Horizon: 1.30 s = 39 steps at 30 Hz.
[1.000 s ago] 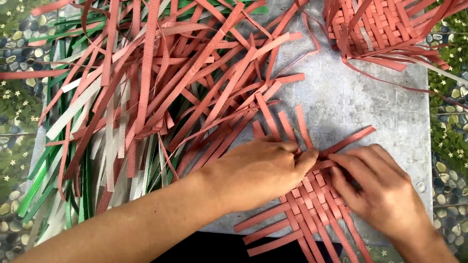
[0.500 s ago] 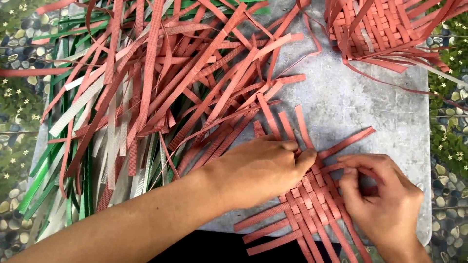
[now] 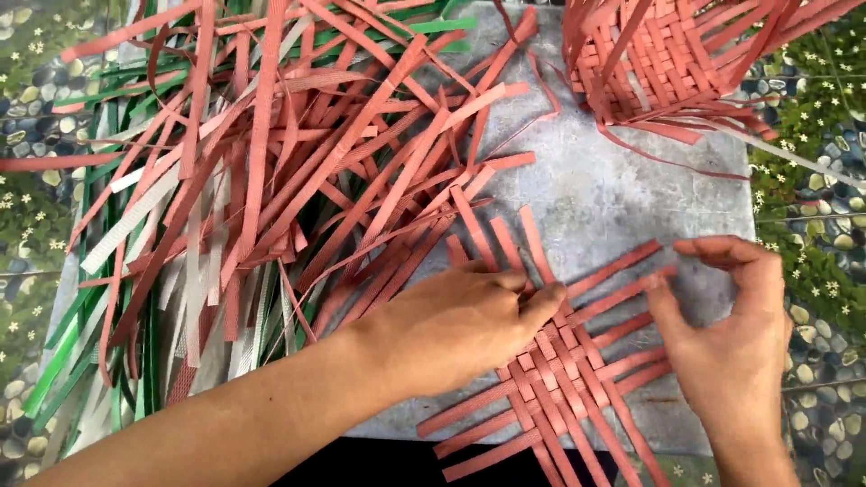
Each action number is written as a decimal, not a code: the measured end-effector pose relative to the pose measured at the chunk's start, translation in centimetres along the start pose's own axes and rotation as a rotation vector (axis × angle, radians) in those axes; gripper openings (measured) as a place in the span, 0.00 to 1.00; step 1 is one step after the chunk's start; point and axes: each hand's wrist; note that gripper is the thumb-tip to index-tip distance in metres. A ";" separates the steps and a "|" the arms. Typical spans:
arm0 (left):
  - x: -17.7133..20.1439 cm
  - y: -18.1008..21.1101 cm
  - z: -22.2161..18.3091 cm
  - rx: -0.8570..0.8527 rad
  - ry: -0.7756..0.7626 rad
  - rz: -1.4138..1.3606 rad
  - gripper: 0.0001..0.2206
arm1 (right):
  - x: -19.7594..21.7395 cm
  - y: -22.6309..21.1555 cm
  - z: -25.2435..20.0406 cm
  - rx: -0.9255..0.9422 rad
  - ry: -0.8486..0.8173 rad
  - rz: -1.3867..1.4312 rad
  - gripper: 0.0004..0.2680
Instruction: Weaving flat plastic strips together to create a base for a mat or basket.
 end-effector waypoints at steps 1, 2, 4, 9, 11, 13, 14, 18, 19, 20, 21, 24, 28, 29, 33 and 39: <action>0.0 0.0 0.0 0.001 -0.010 0.010 0.39 | -0.1 0.7 -0.1 0.021 -0.009 -0.187 0.11; 0.1 0.0 0.0 0.003 -0.019 0.019 0.40 | -0.1 1.4 -0.3 0.041 -0.019 -0.371 0.07; 0.3 0.0 -0.3 0.006 -0.013 -0.006 0.38 | -0.7 3.0 -0.7 0.177 0.022 -0.488 0.06; 0.3 0.4 -0.9 -0.007 0.070 0.034 0.40 | -0.3 1.6 -1.0 0.324 0.011 -0.579 0.04; 0.2 0.5 -1.3 -0.049 0.118 -0.038 0.30 | 0.0 2.0 -1.2 0.305 -0.065 -0.552 0.08; 0.3 0.5 -1.4 -0.043 0.116 -0.028 0.30 | 0.2 2.0 -1.5 0.334 -0.022 -0.513 0.06; 0.3 0.5 -1.5 -0.033 0.112 -0.026 0.32 | 0.3 1.9 -1.6 0.363 0.011 -0.473 0.05; 1.4 0.3 -0.3 -0.089 0.221 0.045 0.30 | 1.5 -0.2 -3.7 0.385 0.210 -0.278 0.05; 1.5 0.3 0.1 -0.070 0.197 0.115 0.28 | 2.0 -0.2 -4.7 0.077 0.164 -0.327 0.09; 1.6 0.2 0.5 -0.051 0.174 0.186 0.26 | 2.5 0.0 -5.6 -0.231 0.124 -0.366 0.14; 1.4 0.5 0.4 -0.053 0.175 0.186 0.26 | 3.2 2.9 -5.7 -0.232 0.125 -0.368 0.14; 0.3 1.7 0.2 0.021 0.207 0.116 0.19 | 3.9 5.8 -6.6 -0.646 -0.294 -0.335 0.17; -3.0 3.8 1.0 0.248 0.388 -0.091 0.10 | 0.9 -1.8 -7.0 -0.282 -0.017 -0.168 0.08; -3.7 4.2 1.4 0.300 0.465 -0.145 0.08 | 0.2 -2.7 -6.3 -0.125 0.055 -0.126 0.05; -4.8 5.1 3.1 0.418 0.525 -0.119 0.08 | -1.7 -0.1 -5.6 -0.091 -0.088 -0.248 0.14; -4.8 5.6 4.6 0.510 0.446 -0.193 0.17 | -2.5 0.5 -5.2 -0.228 -0.196 -0.269 0.17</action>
Point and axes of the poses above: each hand's wrist, its own z-axis towards the middle knuckle, its own x-axis out of the back of the hand, y = z × x, and after that the axes turned 13 degrees about -y, right-handed
